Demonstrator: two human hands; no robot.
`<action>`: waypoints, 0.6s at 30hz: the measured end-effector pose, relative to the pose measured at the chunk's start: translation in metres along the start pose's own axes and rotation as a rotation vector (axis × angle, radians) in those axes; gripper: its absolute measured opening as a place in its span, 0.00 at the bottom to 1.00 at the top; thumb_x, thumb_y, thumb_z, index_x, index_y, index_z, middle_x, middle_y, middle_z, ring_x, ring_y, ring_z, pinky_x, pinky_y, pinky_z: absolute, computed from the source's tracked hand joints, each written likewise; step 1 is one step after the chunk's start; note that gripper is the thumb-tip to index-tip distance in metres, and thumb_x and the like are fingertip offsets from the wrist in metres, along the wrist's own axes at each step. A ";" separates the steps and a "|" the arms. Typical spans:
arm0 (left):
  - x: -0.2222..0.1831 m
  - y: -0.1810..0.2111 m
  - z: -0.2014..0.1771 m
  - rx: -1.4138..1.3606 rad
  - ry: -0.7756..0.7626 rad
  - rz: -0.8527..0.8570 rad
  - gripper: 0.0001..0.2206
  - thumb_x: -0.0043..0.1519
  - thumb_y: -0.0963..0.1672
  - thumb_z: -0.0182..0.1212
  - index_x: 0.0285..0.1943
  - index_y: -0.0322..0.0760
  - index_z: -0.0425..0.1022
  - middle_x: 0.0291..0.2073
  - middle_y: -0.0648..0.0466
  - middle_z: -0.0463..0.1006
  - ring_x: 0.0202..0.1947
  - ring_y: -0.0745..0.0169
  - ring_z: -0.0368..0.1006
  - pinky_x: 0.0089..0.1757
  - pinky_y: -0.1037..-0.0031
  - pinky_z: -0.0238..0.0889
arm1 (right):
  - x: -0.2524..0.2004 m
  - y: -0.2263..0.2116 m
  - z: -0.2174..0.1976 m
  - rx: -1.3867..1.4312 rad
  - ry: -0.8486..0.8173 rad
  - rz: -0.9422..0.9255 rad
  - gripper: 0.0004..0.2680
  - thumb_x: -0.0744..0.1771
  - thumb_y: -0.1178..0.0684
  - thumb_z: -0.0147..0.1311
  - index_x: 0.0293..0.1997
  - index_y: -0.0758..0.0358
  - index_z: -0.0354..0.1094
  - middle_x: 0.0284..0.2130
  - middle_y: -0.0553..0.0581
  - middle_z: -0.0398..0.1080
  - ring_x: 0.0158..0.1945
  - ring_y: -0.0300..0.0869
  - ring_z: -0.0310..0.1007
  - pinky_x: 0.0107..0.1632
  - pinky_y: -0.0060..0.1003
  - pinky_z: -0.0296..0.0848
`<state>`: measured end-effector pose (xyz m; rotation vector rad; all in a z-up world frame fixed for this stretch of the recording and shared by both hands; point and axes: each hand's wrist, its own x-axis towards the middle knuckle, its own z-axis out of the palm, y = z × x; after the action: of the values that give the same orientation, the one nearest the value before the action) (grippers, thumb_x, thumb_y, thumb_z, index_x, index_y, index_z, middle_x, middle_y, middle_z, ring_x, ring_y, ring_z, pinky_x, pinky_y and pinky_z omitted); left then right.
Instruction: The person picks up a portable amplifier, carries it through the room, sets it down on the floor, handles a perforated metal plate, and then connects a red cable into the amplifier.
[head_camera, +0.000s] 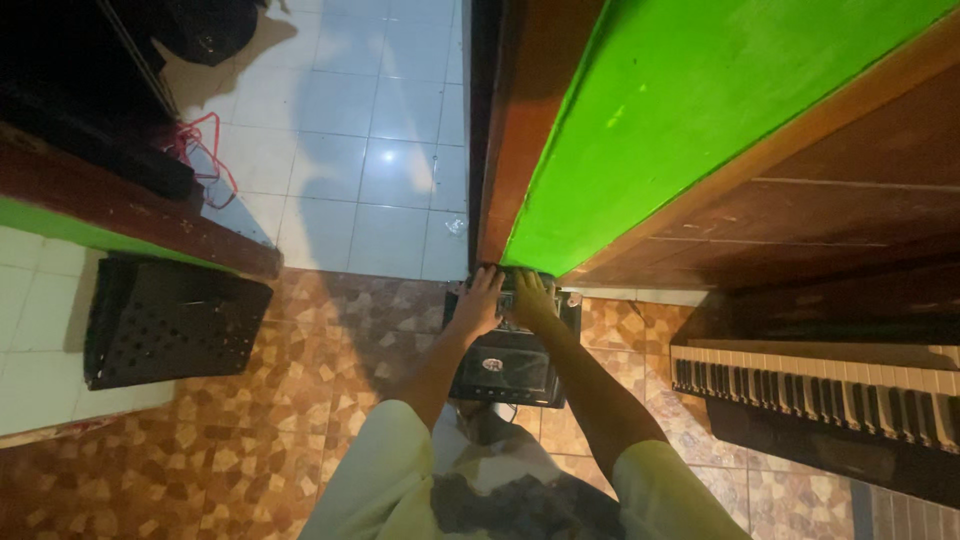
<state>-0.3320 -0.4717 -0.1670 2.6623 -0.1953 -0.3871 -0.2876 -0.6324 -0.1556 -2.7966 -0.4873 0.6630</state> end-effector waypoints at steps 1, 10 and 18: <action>0.002 -0.001 0.002 0.007 0.027 0.010 0.46 0.51 0.47 0.75 0.77 0.40 0.50 0.77 0.45 0.47 0.77 0.42 0.41 0.65 0.40 0.47 | 0.001 -0.001 -0.001 0.019 0.018 0.009 0.42 0.58 0.37 0.68 0.75 0.59 0.42 0.72 0.60 0.47 0.76 0.54 0.44 0.70 0.69 0.47; 0.010 0.006 0.007 0.007 0.080 -0.027 0.48 0.48 0.48 0.77 0.76 0.36 0.51 0.75 0.44 0.50 0.76 0.42 0.42 0.64 0.41 0.49 | 0.003 -0.009 -0.007 0.028 0.027 0.049 0.39 0.57 0.40 0.68 0.75 0.54 0.48 0.69 0.62 0.51 0.74 0.59 0.47 0.69 0.66 0.51; 0.015 0.004 0.013 -0.030 0.060 -0.090 0.50 0.46 0.47 0.78 0.78 0.39 0.49 0.76 0.47 0.49 0.76 0.46 0.43 0.62 0.38 0.50 | 0.005 -0.007 0.003 -0.040 0.057 0.035 0.40 0.56 0.42 0.68 0.73 0.58 0.46 0.70 0.61 0.49 0.75 0.57 0.45 0.70 0.66 0.50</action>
<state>-0.3223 -0.4837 -0.1795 2.6556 -0.0503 -0.3350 -0.2865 -0.6238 -0.1582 -2.8591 -0.4463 0.5844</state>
